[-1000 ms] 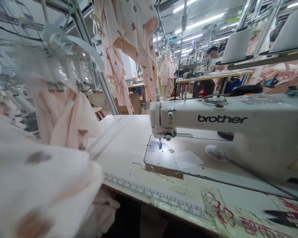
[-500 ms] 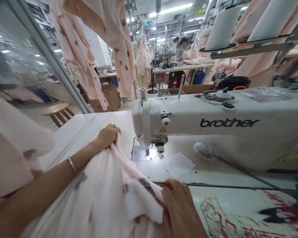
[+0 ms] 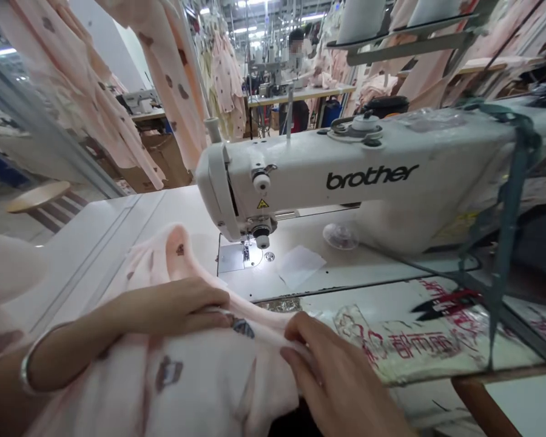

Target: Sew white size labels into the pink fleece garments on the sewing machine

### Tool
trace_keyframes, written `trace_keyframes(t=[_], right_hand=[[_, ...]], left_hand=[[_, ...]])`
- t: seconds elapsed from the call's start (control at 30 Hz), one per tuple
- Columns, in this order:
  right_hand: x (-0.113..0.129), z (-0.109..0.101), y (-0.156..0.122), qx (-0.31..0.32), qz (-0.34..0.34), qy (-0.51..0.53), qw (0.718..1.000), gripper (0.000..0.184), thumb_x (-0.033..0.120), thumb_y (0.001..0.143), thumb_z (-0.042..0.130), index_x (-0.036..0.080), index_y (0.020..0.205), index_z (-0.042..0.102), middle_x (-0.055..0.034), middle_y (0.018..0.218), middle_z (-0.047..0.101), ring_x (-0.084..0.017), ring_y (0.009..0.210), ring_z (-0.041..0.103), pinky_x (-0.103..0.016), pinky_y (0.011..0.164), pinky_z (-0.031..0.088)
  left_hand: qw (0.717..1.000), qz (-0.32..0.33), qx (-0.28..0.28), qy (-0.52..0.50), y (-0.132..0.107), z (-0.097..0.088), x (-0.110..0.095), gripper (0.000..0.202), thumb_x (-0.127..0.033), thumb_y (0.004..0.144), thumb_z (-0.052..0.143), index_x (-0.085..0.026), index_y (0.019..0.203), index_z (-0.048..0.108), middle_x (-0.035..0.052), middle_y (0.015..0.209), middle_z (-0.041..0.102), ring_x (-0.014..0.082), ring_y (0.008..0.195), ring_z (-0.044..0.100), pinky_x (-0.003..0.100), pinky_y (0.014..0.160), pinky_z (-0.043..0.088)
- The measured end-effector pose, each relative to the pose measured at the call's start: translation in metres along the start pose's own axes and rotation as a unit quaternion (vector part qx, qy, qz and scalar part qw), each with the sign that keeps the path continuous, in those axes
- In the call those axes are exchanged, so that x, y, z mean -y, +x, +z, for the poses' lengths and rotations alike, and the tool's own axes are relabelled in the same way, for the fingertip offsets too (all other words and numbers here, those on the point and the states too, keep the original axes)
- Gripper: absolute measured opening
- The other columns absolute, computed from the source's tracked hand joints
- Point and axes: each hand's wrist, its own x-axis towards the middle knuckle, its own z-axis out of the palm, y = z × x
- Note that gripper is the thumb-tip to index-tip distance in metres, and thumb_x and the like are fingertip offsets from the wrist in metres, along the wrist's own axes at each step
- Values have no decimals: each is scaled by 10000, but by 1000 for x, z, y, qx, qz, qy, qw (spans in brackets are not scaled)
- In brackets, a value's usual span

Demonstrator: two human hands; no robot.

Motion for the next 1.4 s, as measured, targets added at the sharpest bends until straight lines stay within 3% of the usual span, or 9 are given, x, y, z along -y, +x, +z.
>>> trace_keyframes(t=[0.13, 0.37, 0.5, 0.6, 0.7, 0.93, 1.17, 1.27, 1.4], right_hand=[[0, -27, 19, 44, 44, -24, 998, 191, 348, 907, 431, 239, 779, 523, 31, 750, 577, -135, 703, 560, -226, 593, 400], [-10, -23, 46, 48, 23, -146, 988, 73, 185, 864, 458, 211, 806, 494, 13, 847, 521, -148, 740, 501, -283, 636, 338], [-10, -20, 51, 70, -23, -124, 990, 64, 191, 851, 485, 246, 838, 516, 29, 901, 483, -126, 686, 467, -268, 592, 314], [-11, -22, 50, 65, -49, -99, 992, 78, 176, 846, 508, 235, 798, 526, 26, 874, 473, -123, 702, 464, -262, 612, 324], [-14, -27, 48, 63, -70, -89, 992, 84, 180, 853, 519, 225, 788, 547, 12, 867, 480, -140, 771, 473, -271, 657, 337], [-12, -31, 60, 100, -77, -2, 992, 108, 123, 745, 559, 174, 661, 513, -6, 791, 502, -148, 758, 474, -275, 661, 347], [-18, -41, 78, 260, -34, 170, 950, 125, 267, 772, 579, 178, 731, 501, 11, 686, 607, -137, 628, 578, -234, 550, 454], [-22, -42, 85, 271, -24, 206, 940, 153, 286, 753, 616, 166, 737, 521, -3, 695, 627, -123, 604, 561, -216, 521, 446], [-22, -42, 88, 262, -25, 200, 944, 147, 283, 746, 629, 154, 722, 562, 1, 677, 624, -90, 549, 502, -192, 479, 368]], left_hand=[[1000, -3, 14, -26, 9, 6, 6, 370, -448, 942, 386, -165, 786, 566, -7, 707, 573, 107, 627, 508, 223, 569, 338], [998, -46, -39, 35, 18, 20, 2, 369, -432, 947, 355, -166, 782, 550, 11, 698, 581, 136, 631, 528, 246, 573, 323], [984, -108, -46, 132, 19, 22, -22, 290, -366, 923, 439, -146, 778, 562, 43, 757, 592, 179, 681, 554, 287, 617, 369], [966, -122, -124, 193, 25, 30, -45, 161, -281, 880, 534, -128, 916, 571, 86, 938, 579, 239, 863, 538, 364, 745, 412], [969, -100, -169, 149, 37, 42, -56, 249, -315, 837, 608, -123, 985, 550, 90, 1004, 547, 246, 941, 490, 392, 831, 414], [984, -79, -158, 30, 50, 50, -39, 150, -231, 816, 623, -145, 862, 509, 54, 932, 532, 197, 909, 484, 314, 799, 403], [984, -89, -83, -130, 40, 30, -25, 384, -485, 785, 632, -214, 1044, 548, 1, 940, 601, 169, 857, 538, 256, 701, 392], [986, -93, -41, -135, 40, 23, -23, 434, -565, 823, 536, -218, 1075, 601, 17, 938, 618, 176, 855, 551, 255, 699, 397], [980, -104, -44, -162, 42, 22, -25, 336, -474, 873, 480, -189, 925, 650, 8, 846, 628, 150, 780, 550, 232, 648, 389]])
